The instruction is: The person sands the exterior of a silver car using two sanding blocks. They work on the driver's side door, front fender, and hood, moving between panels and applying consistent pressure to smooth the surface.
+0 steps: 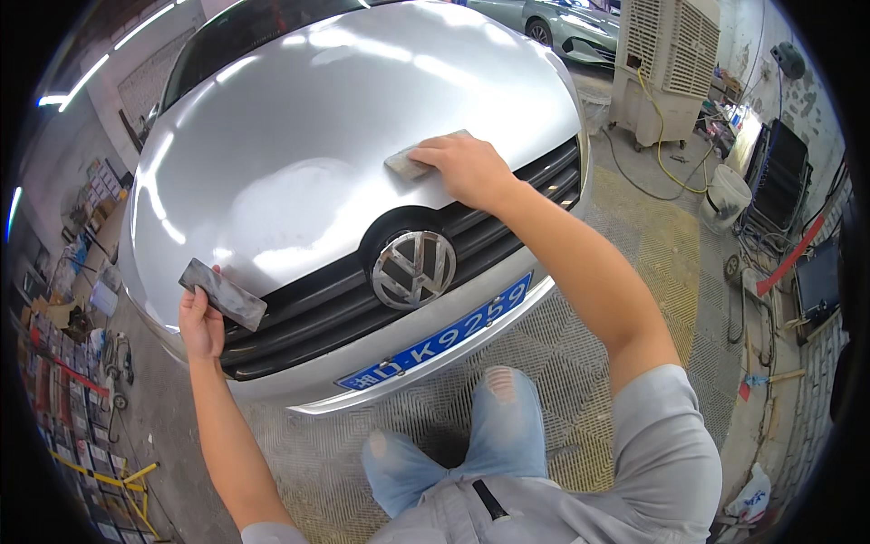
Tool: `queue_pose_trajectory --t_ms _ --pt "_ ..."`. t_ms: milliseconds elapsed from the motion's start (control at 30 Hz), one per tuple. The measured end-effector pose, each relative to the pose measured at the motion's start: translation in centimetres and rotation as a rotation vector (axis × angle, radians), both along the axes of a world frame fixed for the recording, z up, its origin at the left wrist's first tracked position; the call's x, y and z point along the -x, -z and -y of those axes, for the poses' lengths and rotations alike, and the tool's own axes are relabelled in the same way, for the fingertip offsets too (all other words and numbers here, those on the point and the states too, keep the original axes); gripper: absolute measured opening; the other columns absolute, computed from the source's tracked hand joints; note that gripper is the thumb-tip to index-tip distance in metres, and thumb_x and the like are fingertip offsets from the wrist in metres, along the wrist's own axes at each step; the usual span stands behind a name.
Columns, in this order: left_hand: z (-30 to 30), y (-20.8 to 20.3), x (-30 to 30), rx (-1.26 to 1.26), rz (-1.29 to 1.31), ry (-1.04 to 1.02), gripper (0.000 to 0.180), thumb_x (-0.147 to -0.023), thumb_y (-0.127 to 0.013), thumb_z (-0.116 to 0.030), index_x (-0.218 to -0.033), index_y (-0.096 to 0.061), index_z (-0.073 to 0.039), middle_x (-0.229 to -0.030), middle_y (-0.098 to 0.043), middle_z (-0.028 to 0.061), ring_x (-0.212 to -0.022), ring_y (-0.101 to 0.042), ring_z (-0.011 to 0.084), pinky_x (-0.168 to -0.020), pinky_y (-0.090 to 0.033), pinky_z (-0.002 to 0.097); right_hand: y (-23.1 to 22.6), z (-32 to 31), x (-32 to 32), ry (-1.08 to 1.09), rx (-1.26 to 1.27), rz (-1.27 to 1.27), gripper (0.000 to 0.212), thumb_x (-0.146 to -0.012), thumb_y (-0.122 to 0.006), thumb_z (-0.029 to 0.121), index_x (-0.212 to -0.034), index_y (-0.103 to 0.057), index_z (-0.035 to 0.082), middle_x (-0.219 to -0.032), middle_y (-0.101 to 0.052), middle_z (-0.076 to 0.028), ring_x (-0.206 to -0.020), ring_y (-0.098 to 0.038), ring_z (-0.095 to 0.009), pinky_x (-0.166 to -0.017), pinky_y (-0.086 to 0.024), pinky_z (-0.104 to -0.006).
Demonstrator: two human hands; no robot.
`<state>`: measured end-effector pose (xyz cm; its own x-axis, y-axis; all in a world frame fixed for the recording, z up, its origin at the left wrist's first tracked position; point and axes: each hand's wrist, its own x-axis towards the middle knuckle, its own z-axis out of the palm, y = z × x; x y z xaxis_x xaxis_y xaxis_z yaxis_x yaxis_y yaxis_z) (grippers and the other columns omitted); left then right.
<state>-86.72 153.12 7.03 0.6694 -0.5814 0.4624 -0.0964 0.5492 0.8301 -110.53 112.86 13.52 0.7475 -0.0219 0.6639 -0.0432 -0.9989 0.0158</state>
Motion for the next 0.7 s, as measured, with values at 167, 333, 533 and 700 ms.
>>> queue_pose_trajectory --t_ms 167,333,533,700 --pt "0.0 0.0 0.0 0.007 -0.015 -0.009 0.032 -0.093 -0.049 -0.014 -0.122 -0.049 0.0 -0.126 -0.051 0.0174 -0.116 -0.05 0.0231 -0.098 -0.041 0.0355 2.3 -0.4 3.0 -0.081 0.0 0.043 0.038 -0.075 -0.05 -0.001 -0.108 -0.061 0.012 -0.11 -0.061 -0.007 -0.099 -0.058 -0.026 -0.085 -0.047 -0.0362" --pt "0.2 0.0 0.3 0.014 -0.021 0.005 0.031 -0.093 -0.048 -0.014 -0.121 -0.05 -0.001 -0.124 -0.052 0.0162 -0.116 -0.05 0.0228 -0.098 -0.042 0.0356 -0.4 1.7 0.4 -0.003 0.011 0.059 0.032 -0.078 -0.049 0.002 -0.107 -0.06 0.011 -0.107 -0.061 -0.006 -0.093 -0.06 -0.027 -0.081 -0.048 -0.0362" --pt "0.2 0.1 0.1 0.021 -0.001 0.008 0.031 -0.093 -0.049 -0.013 -0.121 -0.05 -0.001 -0.124 -0.052 0.0162 -0.115 -0.051 0.0224 -0.098 -0.042 0.0356 3.0 0.7 2.6 -0.032 0.0 0.118 0.039 -0.075 -0.05 -0.002 -0.109 -0.062 0.012 -0.108 -0.062 -0.005 -0.099 -0.059 -0.026 -0.086 -0.047 -0.0347" --pt "0.3 0.1 0.0 0.019 0.008 0.015 0.031 -0.093 -0.049 -0.014 -0.121 -0.05 -0.001 -0.125 -0.052 0.0165 -0.115 -0.051 0.0224 -0.098 -0.042 0.036 1.3 1.6 3.6 0.003 -0.019 0.074 0.036 -0.077 -0.051 0.001 -0.109 -0.061 0.014 -0.105 -0.064 -0.006 -0.096 -0.06 -0.025 -0.083 -0.048 -0.0367"
